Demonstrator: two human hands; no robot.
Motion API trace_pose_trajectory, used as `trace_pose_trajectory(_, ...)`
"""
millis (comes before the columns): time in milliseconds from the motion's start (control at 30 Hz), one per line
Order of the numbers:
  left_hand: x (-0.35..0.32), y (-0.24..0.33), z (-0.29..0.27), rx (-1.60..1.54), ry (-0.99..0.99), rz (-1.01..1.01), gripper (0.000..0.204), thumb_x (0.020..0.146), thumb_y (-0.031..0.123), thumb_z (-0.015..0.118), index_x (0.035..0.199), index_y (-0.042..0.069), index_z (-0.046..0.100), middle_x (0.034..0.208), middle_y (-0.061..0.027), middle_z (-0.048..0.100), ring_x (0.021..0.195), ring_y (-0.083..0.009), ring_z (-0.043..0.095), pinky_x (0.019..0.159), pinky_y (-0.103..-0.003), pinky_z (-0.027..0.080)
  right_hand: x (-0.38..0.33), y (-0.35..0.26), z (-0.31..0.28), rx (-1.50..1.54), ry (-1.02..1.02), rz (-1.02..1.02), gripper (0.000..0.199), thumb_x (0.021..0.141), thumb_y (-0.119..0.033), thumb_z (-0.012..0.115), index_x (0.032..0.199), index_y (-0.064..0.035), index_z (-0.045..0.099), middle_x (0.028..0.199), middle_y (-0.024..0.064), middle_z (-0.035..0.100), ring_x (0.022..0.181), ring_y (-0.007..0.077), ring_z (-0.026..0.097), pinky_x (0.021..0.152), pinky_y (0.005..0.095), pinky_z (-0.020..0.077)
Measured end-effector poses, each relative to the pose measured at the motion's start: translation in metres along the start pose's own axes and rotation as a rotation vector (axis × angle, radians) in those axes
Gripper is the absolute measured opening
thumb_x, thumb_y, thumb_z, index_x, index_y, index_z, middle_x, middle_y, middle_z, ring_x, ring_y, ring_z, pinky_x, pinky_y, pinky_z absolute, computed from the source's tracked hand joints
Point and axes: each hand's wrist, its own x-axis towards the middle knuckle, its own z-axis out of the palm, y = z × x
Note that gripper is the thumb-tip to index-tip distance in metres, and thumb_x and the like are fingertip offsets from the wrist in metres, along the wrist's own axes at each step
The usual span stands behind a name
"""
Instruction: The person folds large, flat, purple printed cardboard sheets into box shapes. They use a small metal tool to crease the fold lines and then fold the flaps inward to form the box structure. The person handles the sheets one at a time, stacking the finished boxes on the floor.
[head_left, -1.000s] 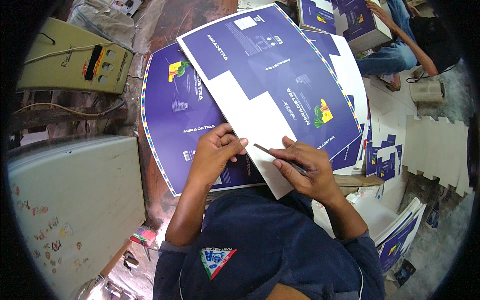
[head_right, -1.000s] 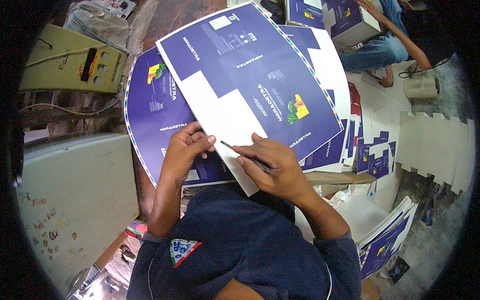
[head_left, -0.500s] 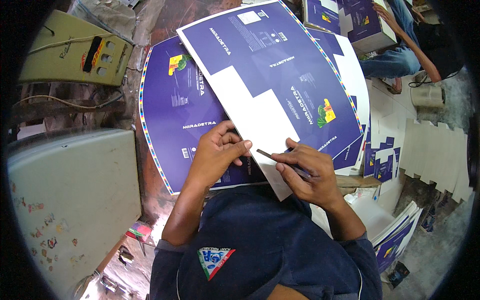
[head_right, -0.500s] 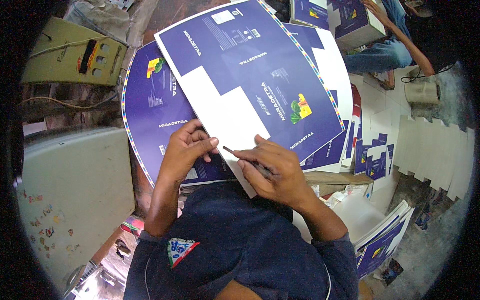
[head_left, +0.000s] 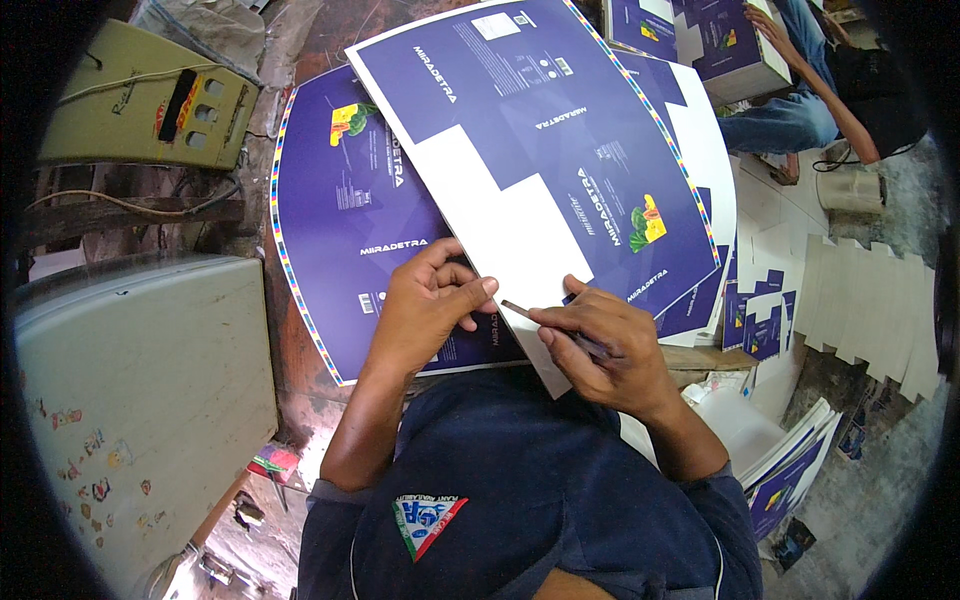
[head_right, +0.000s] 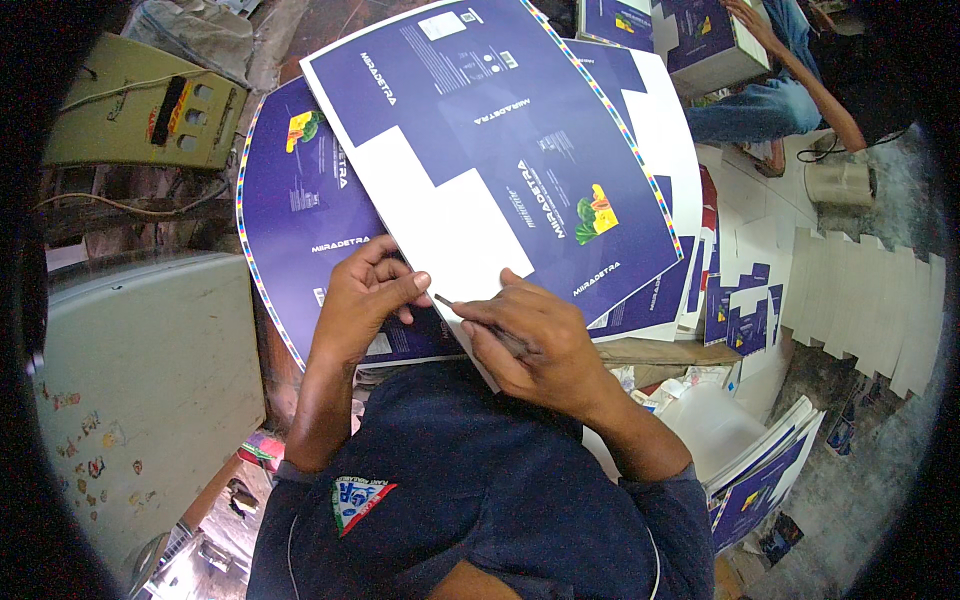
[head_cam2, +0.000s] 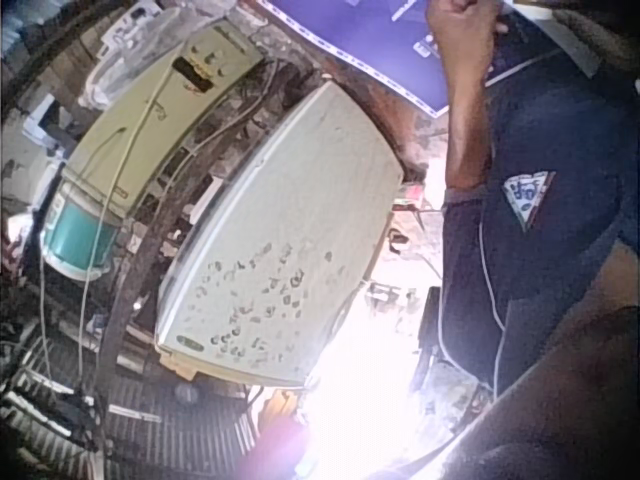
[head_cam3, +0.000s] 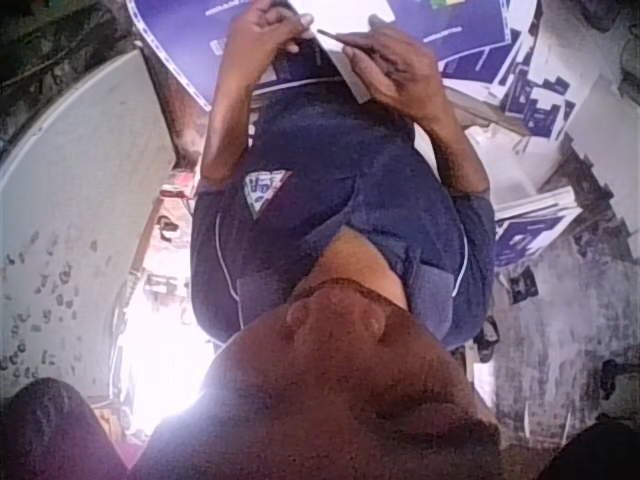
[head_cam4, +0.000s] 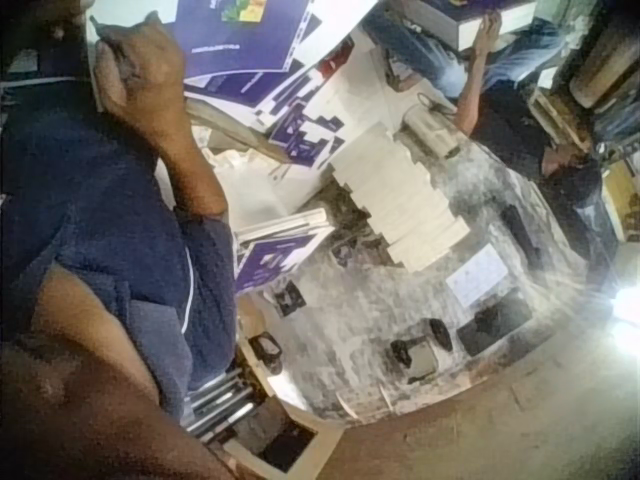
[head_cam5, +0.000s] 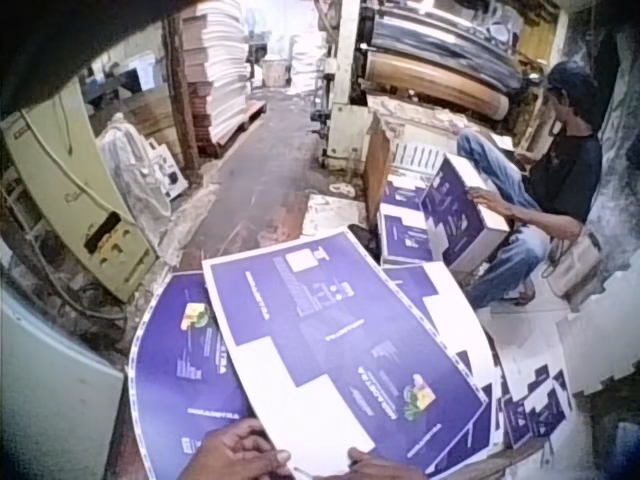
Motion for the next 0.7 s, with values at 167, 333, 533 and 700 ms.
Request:
trace_pose_trajectory(167,0.0010,-0.0011,-0.0016,0.022,-0.028,0.013,0.044,0.090,0.010,0.071,0.127,-0.006,0.053,0.088,-0.0115,0.069,0.078,-0.0151,0.071,0.056,-0.019,0.050,0.0021,-0.0040,0.0012,-0.019,0.016,0.000,0.020,0.083,-0.002,0.070,0.102,-0.0049,0.074,0.079,0.0093,0.071,0.071,0.0181,0.068,0.105,0.0507,0.0443)
trace_pose_trajectory(333,0.0008,-0.0004,-0.0011,0.020,-0.017,0.013,0.044,0.089,0.009,0.071,0.126,-0.006,0.054,0.086,-0.0101,0.069,0.076,-0.0144,0.070,0.056,-0.020,0.049,0.0026,-0.0050,0.0000,-0.015,0.003,-0.002,0.021,0.081,-0.001,0.070,0.102,-0.0052,0.074,0.078,0.0085,0.070,0.071,0.0179,0.067,0.105,0.0512,0.0443)
trace_pose_trajectory(533,0.0020,-0.0003,-0.0007,0.009,-0.016,0.016,0.044,0.088,0.009,0.073,0.126,-0.005,0.055,0.084,-0.0085,0.069,0.075,-0.0136,0.070,0.055,-0.020,0.049,0.0030,-0.0057,-0.0014,-0.070,-0.038,-0.018,0.024,0.081,0.000,0.070,0.104,-0.0052,0.072,0.077,0.0080,0.068,0.069,0.0189,0.066,0.104,0.0512,0.0451)
trace_pose_trajectory(700,0.0021,0.0003,-0.0017,0.011,-0.036,0.016,0.044,0.089,0.008,0.071,0.127,-0.007,0.053,0.088,-0.0108,0.069,0.077,-0.0147,0.071,0.056,-0.020,0.049,0.0031,-0.0078,-0.0039,-0.111,-0.083,-0.029,0.027,0.080,0.001,0.069,0.106,-0.0058,0.070,0.080,0.0085,0.066,0.072,0.0222,0.066,0.103,0.0491,0.0464)
